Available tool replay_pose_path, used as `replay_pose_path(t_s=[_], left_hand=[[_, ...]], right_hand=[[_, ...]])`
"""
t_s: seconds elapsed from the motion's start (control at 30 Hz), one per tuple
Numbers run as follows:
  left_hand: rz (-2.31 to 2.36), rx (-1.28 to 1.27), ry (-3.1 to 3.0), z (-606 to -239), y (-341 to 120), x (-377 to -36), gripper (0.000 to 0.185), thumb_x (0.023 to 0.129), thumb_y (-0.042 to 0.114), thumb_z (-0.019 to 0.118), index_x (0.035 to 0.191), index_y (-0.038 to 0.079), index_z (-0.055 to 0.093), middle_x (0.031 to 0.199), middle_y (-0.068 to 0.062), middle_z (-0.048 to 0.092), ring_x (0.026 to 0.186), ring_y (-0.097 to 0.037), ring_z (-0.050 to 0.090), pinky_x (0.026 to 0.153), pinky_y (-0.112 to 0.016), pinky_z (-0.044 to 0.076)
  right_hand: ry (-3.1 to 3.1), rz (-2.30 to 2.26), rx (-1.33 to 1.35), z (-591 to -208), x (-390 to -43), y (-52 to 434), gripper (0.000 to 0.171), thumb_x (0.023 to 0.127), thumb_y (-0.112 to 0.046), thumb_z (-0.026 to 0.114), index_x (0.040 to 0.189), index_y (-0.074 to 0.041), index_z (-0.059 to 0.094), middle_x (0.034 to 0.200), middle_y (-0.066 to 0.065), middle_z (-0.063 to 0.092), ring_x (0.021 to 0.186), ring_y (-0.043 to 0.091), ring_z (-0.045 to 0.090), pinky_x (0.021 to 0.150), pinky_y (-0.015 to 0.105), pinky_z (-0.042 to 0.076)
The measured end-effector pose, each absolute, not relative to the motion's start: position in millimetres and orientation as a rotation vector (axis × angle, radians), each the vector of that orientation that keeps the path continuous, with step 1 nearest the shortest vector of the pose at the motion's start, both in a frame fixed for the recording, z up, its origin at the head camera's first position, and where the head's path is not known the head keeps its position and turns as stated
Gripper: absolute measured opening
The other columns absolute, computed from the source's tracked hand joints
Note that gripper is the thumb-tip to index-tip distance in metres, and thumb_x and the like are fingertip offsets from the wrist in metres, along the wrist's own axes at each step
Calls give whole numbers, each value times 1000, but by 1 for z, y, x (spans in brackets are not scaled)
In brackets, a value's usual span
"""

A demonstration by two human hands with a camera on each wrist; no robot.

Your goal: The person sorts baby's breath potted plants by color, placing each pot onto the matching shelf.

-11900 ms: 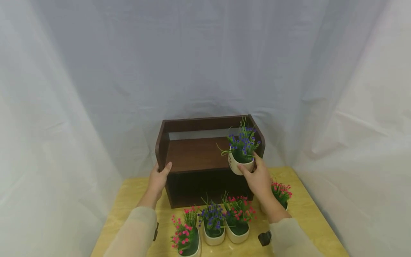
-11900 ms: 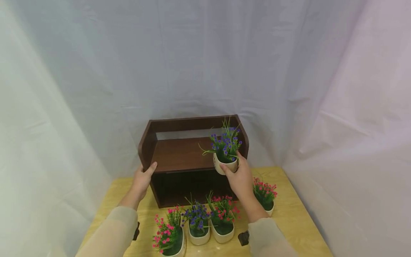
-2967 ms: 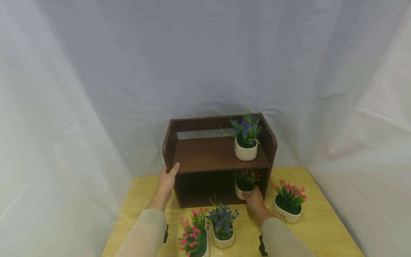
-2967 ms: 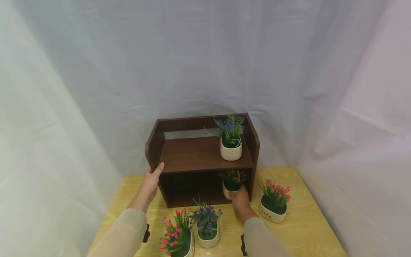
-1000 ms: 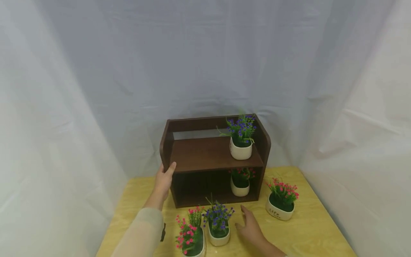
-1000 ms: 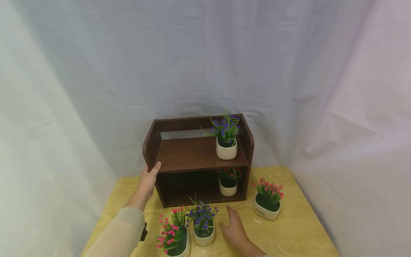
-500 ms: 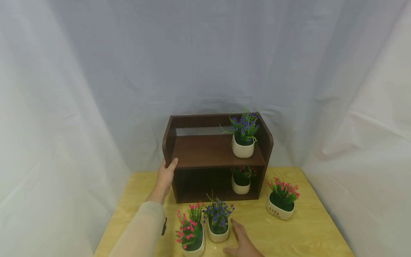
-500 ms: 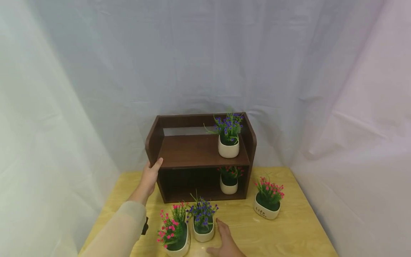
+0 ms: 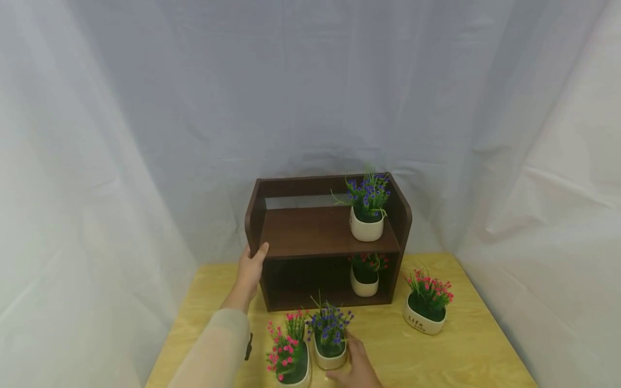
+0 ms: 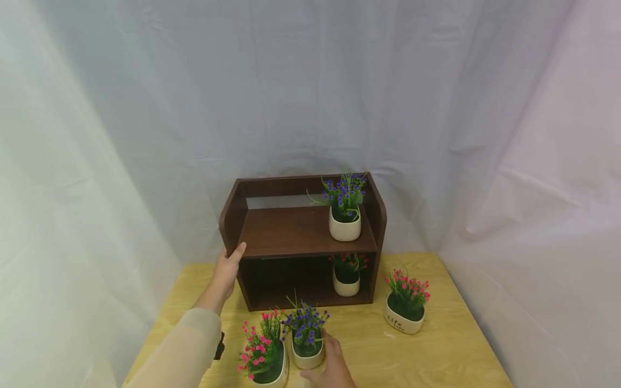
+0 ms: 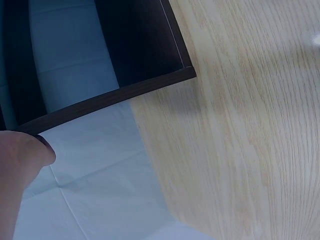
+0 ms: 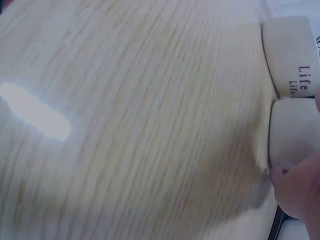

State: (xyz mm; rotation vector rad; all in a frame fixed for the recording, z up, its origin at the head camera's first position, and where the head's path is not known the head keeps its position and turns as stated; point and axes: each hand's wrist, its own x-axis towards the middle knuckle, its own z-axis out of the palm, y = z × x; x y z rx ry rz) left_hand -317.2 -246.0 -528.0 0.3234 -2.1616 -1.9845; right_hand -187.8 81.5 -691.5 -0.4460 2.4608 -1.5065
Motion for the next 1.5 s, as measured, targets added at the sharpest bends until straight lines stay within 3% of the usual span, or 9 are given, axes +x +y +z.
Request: replay_pose_path(t_s=[0.17,0.27,0.43,0.73,0.87,1.03,1.27,1.5], left_hand=[[-1998,331,-2185,-528,-245,-314,73,112,52,56,172,21,30,180,-16,28,168,-42,21,138,-64,18],[-2002,339,-2183,-527,-246,-313,73,112,51,56,172,20,30,180,-16,28,168,-42,22,138,-64,18],[-2001,339,-2179,-527,-247,-315,72,112,51,56,172,19,31,179,-16,29,168,-42,22,138,-63,19],[-2005,334,-2191,-526,-246,-314,77,110,56,57,173,22,28,181,-14,26,169,-42,21,138,-64,19],[-2010,325,-2184,-527,-246,-315,78,110,56,57,174,22,26,181,-15,25,169,-43,20,138,-65,18],[-2002,325,-2162,-527,-247,-317,73,111,51,57,171,18,32,179,-17,29,168,-43,23,138,-64,19],[-2006,344,-2159,-526,-246,-317,72,112,49,56,172,18,29,180,-17,28,168,-42,22,139,-62,19],[-2018,339,-2173,-527,-247,-317,75,112,50,56,174,20,26,181,-15,25,169,-42,19,139,-63,17]], right_hand=[[2626,-1436,-402,-694,-189,80,95,88,-28,92,159,8,42,150,37,51,129,48,62,101,58,61],[2623,-1462,-371,-695,-189,78,96,87,-28,93,160,6,41,148,33,54,126,43,64,101,55,62],[2563,-1531,-332,-699,-192,75,107,86,-31,94,164,8,32,153,37,49,132,52,62,108,59,58],[2592,-1545,-336,-701,-196,74,93,86,-33,93,153,12,47,156,38,50,142,55,55,111,56,55],[2570,-1559,-338,-699,-196,74,99,86,-36,92,156,14,43,151,37,53,135,51,61,107,50,60],[2443,-1691,-345,-698,-195,74,102,87,-26,92,159,18,34,150,40,49,134,51,63,106,40,62],[2404,-1804,-370,-689,-196,73,97,89,-17,90,159,17,33,154,44,45,136,56,61,108,44,61],[2436,-1787,-346,-665,-195,67,98,91,-29,89,163,9,35,161,36,44,141,51,59,112,46,58]])
